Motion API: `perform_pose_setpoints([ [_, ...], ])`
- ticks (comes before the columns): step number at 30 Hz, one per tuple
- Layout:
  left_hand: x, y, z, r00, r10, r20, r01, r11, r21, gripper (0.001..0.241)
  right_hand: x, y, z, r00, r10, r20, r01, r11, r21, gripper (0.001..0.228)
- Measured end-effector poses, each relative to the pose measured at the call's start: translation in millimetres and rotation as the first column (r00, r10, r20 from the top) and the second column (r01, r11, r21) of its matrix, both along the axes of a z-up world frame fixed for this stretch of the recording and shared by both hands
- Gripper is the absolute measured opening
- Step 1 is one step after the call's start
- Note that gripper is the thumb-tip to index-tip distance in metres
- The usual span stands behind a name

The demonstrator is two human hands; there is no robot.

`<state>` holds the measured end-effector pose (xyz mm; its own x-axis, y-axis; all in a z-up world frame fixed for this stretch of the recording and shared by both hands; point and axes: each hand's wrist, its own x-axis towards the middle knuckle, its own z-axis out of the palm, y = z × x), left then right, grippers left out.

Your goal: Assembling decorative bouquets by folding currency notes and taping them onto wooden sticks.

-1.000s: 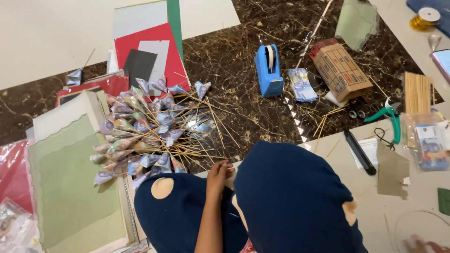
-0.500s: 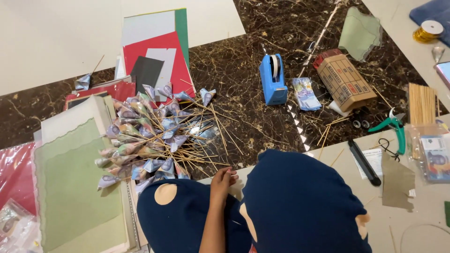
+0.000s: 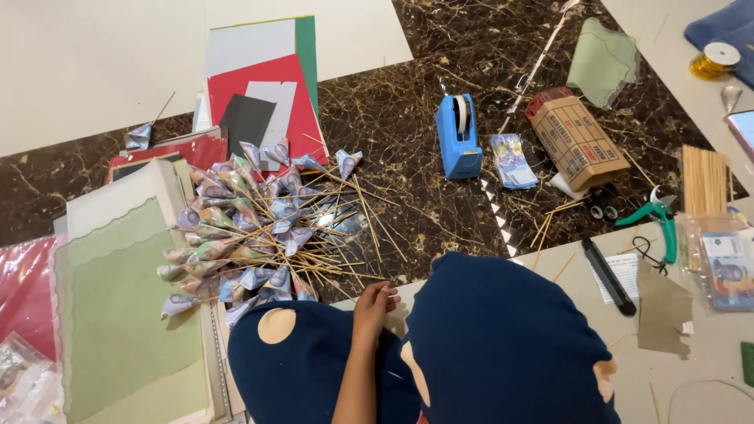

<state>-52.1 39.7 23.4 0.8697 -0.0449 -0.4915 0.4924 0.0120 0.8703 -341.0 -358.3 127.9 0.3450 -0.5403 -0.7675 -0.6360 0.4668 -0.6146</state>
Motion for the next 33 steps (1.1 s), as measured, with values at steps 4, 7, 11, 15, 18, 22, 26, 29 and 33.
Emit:
perform_pose_setpoints([
  [4, 0, -3, 6, 1.0, -0.017, -0.024, 0.017, 1.0, 0.002, 0.032, 60, 6, -23, 0.999, -0.04, -0.018, 0.041, 0.999, 0.024, 0.032],
  [7, -1, -5, -4, 0.999, -0.035, 0.0, 0.035, 0.999, 0.042, 0.031, 110, -9, -48, 0.973, -0.003, 0.232, -0.017, 0.997, 0.081, 0.031],
  [11, -6, -18, -30, 0.949, -0.219, 0.227, 0.152, 0.948, 0.279, 0.032, 209, -5, -48, 0.774, 0.11, 0.624, -0.254, 0.956, 0.146, 0.005],
  [15, -5, -66, 4, 0.905, -0.299, 0.302, 0.269, 0.953, 0.136, 0.035, 288, 51, -23, 0.775, -0.014, 0.632, -0.224, 0.929, 0.295, 0.022],
  [18, 2, -109, 63, 0.866, -0.363, 0.345, 0.33, 0.931, 0.154, 0.052, 322, 106, 25, 0.836, -0.149, 0.528, -0.159, 0.855, 0.494, 0.036],
  [22, 26, -152, 79, 0.911, -0.141, 0.388, 0.218, 0.963, -0.161, 0.109, 334, 132, 34, 0.812, -0.076, 0.578, -0.283, 0.816, 0.504, 0.039],
  [26, 41, -170, 87, 0.919, 0.157, 0.361, -0.07, 0.967, -0.244, 0.121, 336, 143, 59, 0.859, 0.14, 0.493, -0.34, 0.876, 0.342, 0.054],
  [29, 48, -176, 83, 0.918, 0.238, 0.318, -0.166, 0.957, -0.236, 0.088, 341, 151, 58, 0.823, 0.2, 0.532, -0.389, 0.88, 0.272, 0.046],
  [33, 43, -179, 77, 0.909, 0.296, 0.295, -0.193, 0.924, -0.331, 0.087, 339, 154, 51, 0.763, 0.305, 0.57, -0.466, 0.87, 0.158, 0.059],
])
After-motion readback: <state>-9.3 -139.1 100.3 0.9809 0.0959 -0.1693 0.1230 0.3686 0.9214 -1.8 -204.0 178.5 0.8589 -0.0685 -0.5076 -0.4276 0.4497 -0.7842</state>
